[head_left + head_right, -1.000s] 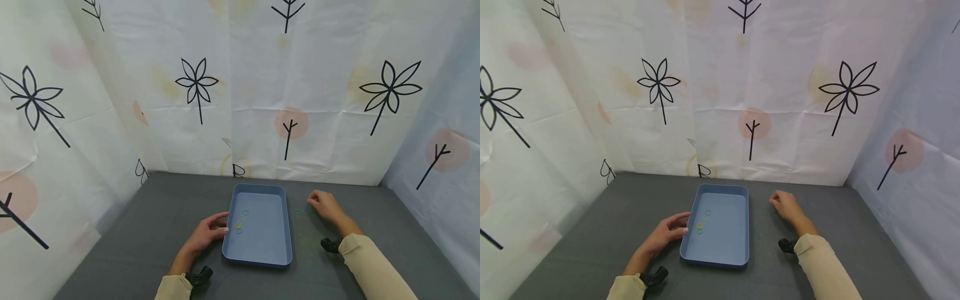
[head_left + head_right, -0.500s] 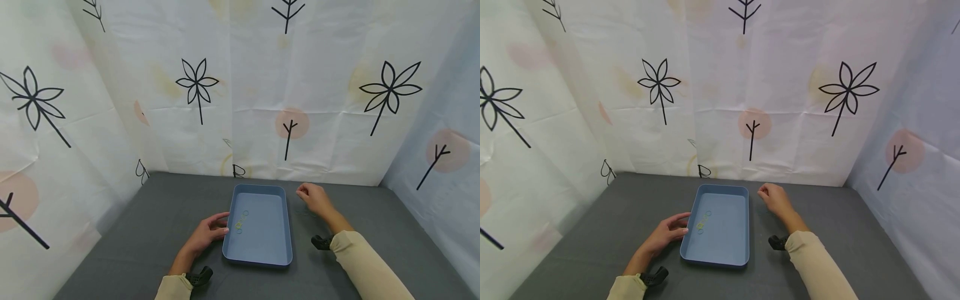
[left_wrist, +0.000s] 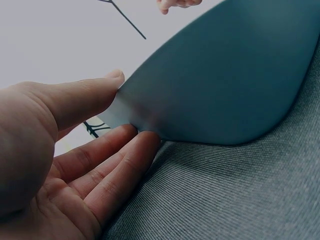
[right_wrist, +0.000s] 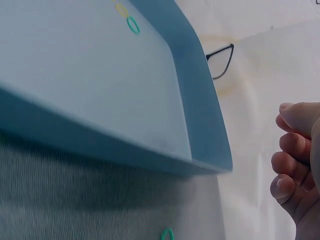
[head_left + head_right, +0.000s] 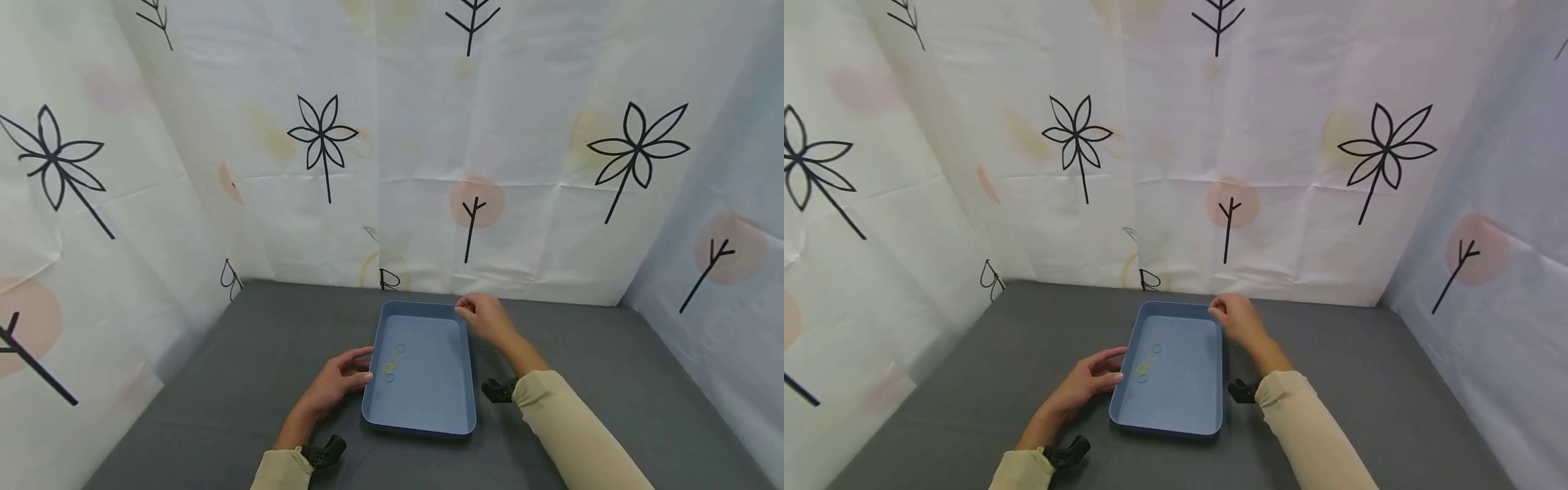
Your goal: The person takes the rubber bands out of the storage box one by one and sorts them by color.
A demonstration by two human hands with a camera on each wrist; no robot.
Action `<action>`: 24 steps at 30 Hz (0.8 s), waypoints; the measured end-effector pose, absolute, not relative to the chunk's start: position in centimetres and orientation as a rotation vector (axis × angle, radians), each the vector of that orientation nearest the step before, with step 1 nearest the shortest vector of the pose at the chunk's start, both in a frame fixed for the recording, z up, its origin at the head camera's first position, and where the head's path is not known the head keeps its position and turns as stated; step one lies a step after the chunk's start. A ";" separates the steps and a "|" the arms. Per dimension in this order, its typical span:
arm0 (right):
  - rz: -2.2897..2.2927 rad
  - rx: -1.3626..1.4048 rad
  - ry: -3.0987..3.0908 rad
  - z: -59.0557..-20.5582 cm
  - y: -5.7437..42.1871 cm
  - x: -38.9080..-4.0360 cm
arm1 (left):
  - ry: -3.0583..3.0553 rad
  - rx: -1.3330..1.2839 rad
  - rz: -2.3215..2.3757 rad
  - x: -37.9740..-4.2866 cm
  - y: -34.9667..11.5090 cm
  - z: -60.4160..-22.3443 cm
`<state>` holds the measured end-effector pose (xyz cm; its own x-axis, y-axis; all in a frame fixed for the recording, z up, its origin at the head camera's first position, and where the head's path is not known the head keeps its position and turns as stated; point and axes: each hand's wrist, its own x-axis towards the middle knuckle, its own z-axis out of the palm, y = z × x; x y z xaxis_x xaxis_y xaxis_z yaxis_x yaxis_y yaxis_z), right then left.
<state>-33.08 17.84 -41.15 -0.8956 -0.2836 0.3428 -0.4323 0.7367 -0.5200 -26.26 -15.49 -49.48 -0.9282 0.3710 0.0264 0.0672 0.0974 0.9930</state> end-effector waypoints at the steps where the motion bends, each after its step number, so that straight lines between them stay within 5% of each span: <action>1: 0.902 0.571 -2.702 -41.1 17.5 -33.1 | 2.141 0.443 1.920 -26.2 -15.5 -49.5; 24: 0.955 0.585 -2.798 -42.7 12.0 -33.4 | 2.153 0.433 1.904 -26.3 -15.6 -49.5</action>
